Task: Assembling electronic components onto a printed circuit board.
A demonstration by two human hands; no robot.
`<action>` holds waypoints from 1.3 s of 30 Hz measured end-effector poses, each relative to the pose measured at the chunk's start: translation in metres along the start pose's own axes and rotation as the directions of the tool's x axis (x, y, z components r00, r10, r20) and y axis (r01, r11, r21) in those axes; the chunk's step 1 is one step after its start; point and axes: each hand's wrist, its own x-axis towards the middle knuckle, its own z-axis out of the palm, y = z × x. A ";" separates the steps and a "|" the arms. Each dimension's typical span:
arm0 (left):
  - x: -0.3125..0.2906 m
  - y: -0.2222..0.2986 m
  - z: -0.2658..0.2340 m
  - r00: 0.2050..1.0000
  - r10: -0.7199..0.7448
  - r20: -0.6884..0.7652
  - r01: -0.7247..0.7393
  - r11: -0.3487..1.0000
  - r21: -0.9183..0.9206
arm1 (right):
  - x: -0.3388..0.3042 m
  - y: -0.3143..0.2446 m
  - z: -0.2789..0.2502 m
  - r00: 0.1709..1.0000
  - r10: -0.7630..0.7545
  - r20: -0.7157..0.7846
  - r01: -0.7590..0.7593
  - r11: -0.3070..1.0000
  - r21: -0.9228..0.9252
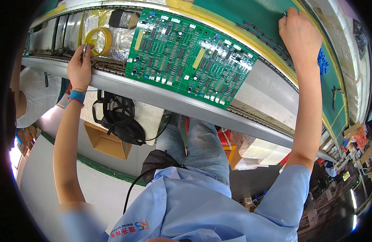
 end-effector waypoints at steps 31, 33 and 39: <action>-0.002 0.001 0.001 0.999 0.010 -0.038 -0.013 0.998 -0.066 | -0.002 -0.165 -0.061 0.983 0.184 -0.014 -0.072 0.456 0.887; -0.003 0.002 0.002 0.999 0.011 -0.053 -0.014 0.998 -0.057 | -0.005 -0.170 -0.055 0.981 0.190 -0.046 -0.057 0.508 0.859; -0.003 0.000 0.003 0.997 0.019 -0.076 -0.026 0.996 -0.082 | -0.009 -0.171 -0.053 0.970 0.162 -0.179 0.023 0.678 0.735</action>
